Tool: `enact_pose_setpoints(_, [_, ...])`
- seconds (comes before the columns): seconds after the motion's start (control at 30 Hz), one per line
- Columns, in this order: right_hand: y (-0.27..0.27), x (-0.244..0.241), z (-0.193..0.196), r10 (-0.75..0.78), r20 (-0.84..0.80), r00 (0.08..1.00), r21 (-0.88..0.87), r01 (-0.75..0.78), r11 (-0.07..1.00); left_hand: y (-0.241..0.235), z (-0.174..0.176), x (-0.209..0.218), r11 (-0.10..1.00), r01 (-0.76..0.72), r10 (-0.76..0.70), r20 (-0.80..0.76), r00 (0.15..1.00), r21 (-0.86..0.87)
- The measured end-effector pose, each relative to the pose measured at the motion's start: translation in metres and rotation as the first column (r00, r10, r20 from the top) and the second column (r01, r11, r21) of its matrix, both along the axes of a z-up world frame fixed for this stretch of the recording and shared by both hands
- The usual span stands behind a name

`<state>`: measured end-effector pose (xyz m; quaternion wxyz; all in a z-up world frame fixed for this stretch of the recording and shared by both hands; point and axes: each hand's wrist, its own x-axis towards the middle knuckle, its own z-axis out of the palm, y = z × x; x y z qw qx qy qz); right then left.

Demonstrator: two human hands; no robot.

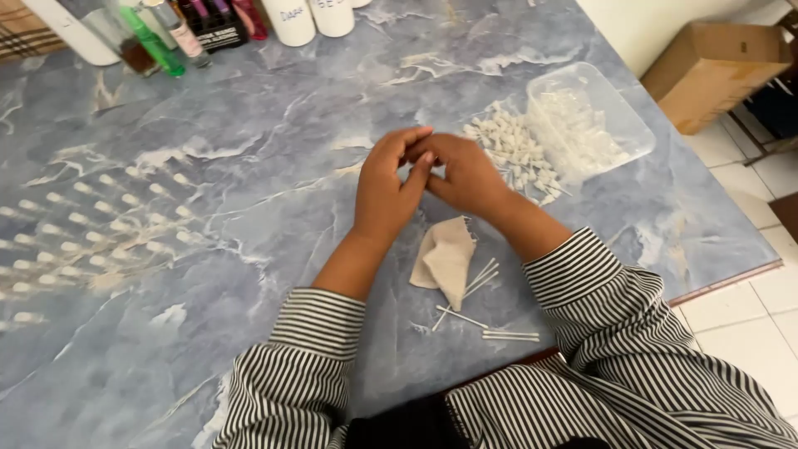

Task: The person assembles cotton swabs by inserting cotton tips into plastic applicator sticks. They wipe the tips with a white cloth and place the finished swabs on the table.

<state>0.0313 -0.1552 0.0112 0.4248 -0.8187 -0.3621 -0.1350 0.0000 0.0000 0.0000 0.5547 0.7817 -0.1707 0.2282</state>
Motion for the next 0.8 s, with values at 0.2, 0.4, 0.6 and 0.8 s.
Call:
enact_pose_setpoints(0.2, [-0.071,-0.002,0.052,-0.226,-0.144,0.963,-0.131,0.208,0.969,-0.065,0.027,0.035,0.978,0.207,-0.207,-0.098,0.973,-0.009])
enact_pose_setpoints(0.4, [-0.153,-0.005,0.052,-0.477,-0.23,0.848,-0.247,0.423,0.872,-0.133,0.008,0.059,0.959,0.255,-0.24,-0.128,0.962,0.126])
enact_pose_setpoints(0.6, [-0.214,0.008,0.029,-0.718,-0.125,0.685,-0.444,0.608,0.658,-0.176,-0.013,0.087,0.724,0.256,-0.164,-0.202,0.966,0.641])
enact_pose_setpoints(0.8, [-0.236,0.039,-0.012,-0.78,0.034,0.625,-0.595,0.64,0.487,-0.198,-0.014,0.088,0.679,0.166,-0.104,-0.13,0.986,0.715])
